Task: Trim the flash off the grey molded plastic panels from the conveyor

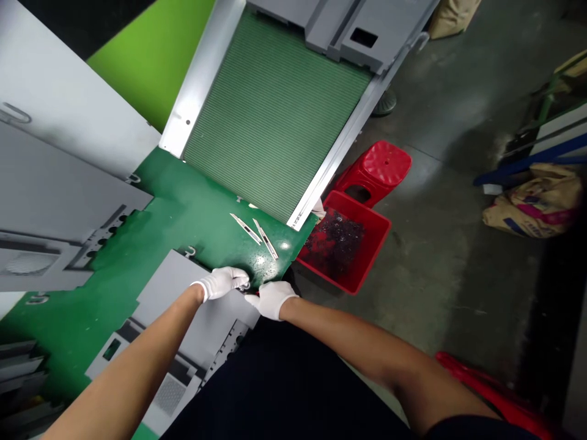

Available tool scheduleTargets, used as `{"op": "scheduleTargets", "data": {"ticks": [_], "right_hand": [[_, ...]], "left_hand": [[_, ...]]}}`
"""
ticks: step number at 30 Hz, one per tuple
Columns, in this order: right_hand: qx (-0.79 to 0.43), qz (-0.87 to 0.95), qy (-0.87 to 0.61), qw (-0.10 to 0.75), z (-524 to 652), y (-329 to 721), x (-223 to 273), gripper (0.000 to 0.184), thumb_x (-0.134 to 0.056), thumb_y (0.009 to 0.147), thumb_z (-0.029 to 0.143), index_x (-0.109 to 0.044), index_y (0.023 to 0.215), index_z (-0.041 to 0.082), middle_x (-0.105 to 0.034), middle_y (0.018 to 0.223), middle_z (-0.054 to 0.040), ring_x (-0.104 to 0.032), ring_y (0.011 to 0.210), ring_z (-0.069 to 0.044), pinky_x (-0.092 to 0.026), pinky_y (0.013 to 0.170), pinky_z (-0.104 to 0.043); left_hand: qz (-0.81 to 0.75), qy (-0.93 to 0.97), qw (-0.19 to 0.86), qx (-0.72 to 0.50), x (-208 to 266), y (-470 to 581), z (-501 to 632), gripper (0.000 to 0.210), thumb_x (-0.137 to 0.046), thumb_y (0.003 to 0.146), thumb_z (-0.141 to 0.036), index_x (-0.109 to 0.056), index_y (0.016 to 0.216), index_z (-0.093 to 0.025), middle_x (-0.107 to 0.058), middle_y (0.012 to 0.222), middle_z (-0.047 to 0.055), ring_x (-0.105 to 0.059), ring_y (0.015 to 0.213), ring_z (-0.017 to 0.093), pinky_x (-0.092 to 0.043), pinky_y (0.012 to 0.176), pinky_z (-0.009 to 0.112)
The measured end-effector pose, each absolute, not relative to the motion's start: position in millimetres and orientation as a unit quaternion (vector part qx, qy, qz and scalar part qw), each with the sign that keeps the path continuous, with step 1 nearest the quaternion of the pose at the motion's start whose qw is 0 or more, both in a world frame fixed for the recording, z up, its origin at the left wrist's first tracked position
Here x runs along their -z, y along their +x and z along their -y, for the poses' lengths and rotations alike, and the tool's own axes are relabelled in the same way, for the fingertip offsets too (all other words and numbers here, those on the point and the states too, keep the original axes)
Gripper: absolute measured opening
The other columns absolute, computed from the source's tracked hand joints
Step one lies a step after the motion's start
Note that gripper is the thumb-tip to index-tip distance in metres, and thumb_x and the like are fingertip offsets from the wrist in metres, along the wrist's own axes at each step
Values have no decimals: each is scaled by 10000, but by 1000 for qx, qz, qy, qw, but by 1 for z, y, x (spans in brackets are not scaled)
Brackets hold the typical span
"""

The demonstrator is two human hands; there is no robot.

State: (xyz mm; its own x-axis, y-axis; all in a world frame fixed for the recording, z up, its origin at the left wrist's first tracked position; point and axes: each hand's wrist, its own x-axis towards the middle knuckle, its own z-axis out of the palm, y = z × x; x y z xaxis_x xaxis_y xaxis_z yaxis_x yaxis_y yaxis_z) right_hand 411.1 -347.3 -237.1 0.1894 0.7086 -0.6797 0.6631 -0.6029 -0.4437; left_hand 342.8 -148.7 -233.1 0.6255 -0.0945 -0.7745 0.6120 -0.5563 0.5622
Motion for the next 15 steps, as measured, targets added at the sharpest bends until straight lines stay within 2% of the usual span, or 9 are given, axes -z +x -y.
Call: {"op": "scheduleTargets", "data": {"ticks": [6,9,12,15], "right_hand": [[-438,464,-770,21,344,408,240,835,-137,934,724,-714,1033,128,-746,913,-194,-718,861,-346,-539,732,-443],[-437,460,-773,14,344,406,240,846,-139,936,721,-727,1011,118,-742,893,-204,-717,850,-341,-531,727,-431],[-457,445,-770,28,347,408,240,839,-172,916,754,-739,990,140,-743,937,-197,-710,894,-337,-519,759,-419],[-490,382,-781,64,357,412,242,825,-179,906,774,-736,1011,174,-738,1021,-183,-696,958,-324,-499,800,-401]], "left_hand": [[-197,760,495,373,243,338,148,351,-622,795,-509,-759,862,-193,-767,927,61,-681,893,235,-497,879,337],[-231,733,550,327,247,337,145,468,-648,736,-598,-735,848,-153,-749,899,90,-664,864,241,-512,863,362],[-272,713,589,267,243,338,136,529,-618,742,-642,-702,864,-134,-727,907,107,-644,845,224,-518,860,360],[-309,704,608,198,232,340,131,476,-628,755,-606,-686,827,-139,-698,815,77,-604,737,189,-518,777,339]]}}
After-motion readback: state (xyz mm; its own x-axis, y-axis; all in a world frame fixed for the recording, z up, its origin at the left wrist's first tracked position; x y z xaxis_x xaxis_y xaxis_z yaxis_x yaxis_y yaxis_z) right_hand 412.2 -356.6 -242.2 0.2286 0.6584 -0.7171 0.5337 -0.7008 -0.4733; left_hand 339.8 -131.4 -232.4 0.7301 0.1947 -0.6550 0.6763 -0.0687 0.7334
